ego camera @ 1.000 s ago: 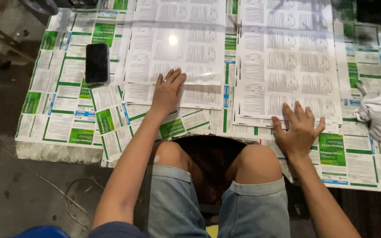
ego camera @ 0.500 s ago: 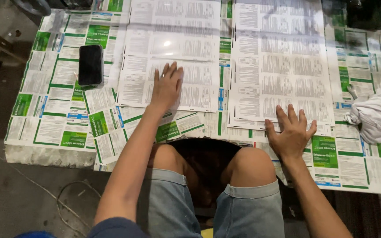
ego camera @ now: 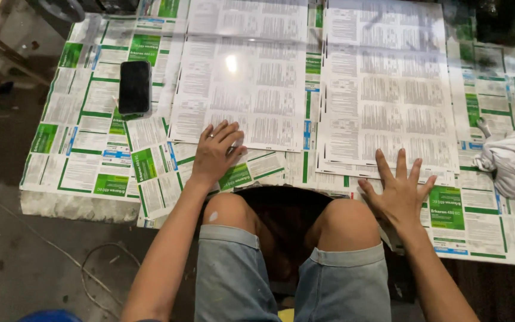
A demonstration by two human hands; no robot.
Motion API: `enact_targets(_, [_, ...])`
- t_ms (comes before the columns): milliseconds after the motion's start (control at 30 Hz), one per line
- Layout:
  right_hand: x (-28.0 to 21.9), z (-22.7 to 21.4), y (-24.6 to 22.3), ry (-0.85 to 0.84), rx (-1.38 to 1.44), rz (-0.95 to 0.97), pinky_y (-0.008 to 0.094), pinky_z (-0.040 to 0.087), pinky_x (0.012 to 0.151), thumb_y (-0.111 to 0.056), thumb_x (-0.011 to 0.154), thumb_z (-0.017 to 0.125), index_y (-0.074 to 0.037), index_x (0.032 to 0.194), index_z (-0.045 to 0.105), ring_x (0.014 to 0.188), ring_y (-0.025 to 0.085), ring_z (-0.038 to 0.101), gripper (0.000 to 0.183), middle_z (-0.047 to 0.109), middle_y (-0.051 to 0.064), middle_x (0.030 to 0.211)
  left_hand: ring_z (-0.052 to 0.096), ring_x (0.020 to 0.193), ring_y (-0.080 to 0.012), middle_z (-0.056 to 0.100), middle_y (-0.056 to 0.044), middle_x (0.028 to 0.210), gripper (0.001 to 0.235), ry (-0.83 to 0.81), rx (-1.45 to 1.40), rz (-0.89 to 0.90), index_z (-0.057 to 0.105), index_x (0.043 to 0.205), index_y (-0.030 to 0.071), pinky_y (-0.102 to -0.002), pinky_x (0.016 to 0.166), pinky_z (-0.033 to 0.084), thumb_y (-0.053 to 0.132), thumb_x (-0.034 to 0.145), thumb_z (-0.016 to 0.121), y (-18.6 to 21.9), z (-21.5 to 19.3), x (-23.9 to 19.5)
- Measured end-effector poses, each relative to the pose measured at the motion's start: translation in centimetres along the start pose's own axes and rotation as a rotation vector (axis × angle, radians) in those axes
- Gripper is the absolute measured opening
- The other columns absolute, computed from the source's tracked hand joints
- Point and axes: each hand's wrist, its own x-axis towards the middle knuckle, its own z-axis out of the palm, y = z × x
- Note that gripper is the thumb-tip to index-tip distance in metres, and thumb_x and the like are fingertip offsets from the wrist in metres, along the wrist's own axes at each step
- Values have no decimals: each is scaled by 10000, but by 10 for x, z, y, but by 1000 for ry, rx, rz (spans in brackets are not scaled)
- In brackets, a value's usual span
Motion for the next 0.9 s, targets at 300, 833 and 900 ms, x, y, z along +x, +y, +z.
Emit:
enact_targets(300, [46, 9, 8, -223, -9, 93, 824, -5, 1076, -792, 844, 453, -408, 1619, 242, 1513, 567, 69, 891, 144, 192, 1696, 629, 1287, -344, 701, -83, 1311, 193, 84, 52, 78, 687, 1145, 74, -557, 1120, 437, 115, 957, 677, -2, 6, -4])
enact_targets(833, [118, 24, 11, -304, -1, 114, 816, -44, 1091, -850, 826, 374, -408, 1629, 182, 1532, 532, 15, 937, 76, 171, 1710, 676, 1163, -341, 684, -121, 1231, 211, 134, -28, 63, 631, 1148, 22, -482, 1100, 517, 5, 942, 671, 1, 2, -2])
enact_targets(900, [128, 26, 14, -325, -11, 123, 798, -61, 1106, -852, 825, 363, -406, 1629, 150, 1537, 514, -8, 944, 34, 152, 1719, 669, 1118, -368, 673, -149, 1275, 251, 145, -35, 49, 635, 1187, 8, -485, 1082, 516, 20, 939, 671, 6, -4, 1])
